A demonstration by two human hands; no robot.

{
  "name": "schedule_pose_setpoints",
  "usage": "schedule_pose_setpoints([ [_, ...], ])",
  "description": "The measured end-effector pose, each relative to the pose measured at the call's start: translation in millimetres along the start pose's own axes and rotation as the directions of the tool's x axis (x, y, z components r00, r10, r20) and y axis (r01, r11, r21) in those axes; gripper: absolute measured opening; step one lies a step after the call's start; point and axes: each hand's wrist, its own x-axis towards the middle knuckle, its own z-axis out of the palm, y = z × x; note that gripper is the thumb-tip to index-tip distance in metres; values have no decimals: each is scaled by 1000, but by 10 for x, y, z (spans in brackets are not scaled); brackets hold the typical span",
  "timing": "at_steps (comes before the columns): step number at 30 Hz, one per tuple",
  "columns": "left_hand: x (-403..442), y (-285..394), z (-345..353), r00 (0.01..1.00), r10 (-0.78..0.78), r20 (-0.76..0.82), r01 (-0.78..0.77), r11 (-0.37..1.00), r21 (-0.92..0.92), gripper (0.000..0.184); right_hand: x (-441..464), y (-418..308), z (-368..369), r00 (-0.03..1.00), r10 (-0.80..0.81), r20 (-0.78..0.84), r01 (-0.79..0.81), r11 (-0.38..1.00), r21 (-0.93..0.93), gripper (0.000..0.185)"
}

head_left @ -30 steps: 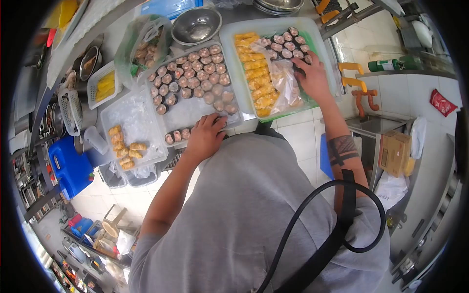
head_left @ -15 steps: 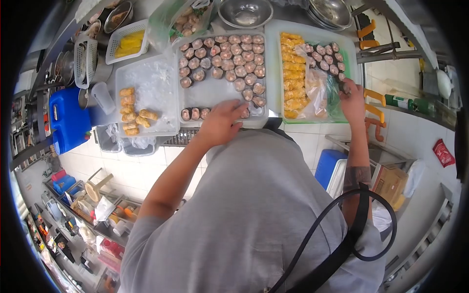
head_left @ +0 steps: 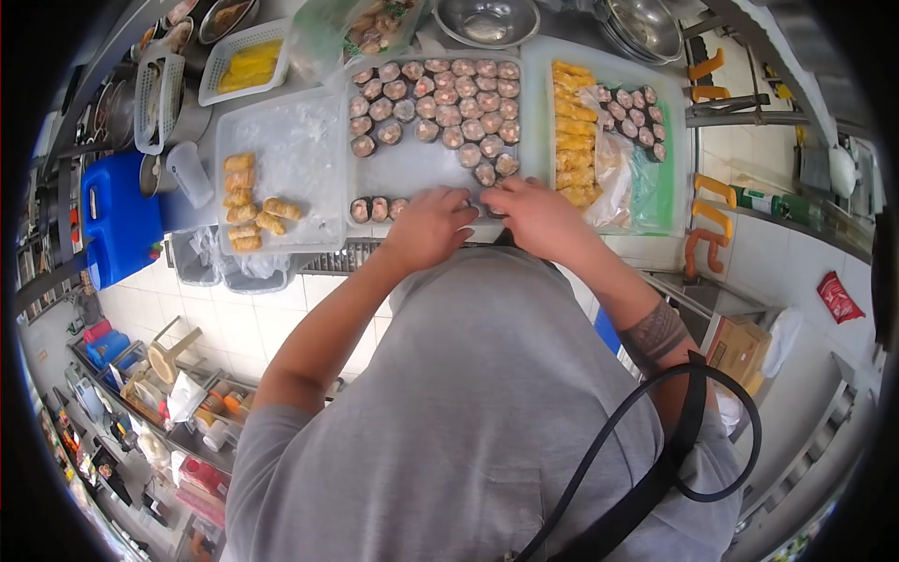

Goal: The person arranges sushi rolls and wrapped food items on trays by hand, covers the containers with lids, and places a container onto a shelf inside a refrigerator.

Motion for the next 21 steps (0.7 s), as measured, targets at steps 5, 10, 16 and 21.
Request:
schedule_pose_setpoints([
  [5,-97,-54,-22,998,-48,52,50,998,-33,30,218,-160,71,996,-64,64,72,989,-132,31],
  [10,-235,-70,-110,998,-53,-38,48,992,-114,54,302,-180,108,997,-4,75,13,993,-119,30],
  [16,-332,-151,-150,960,-201,-193,158,963,-216,55,242,-200,168,999,-43,1,42,981,-191,34],
  [21,-264,-263,-148,961,-207,-183,165,961,-223,50,245,-115,222,995,-19,96,28,996,-89,47],
])
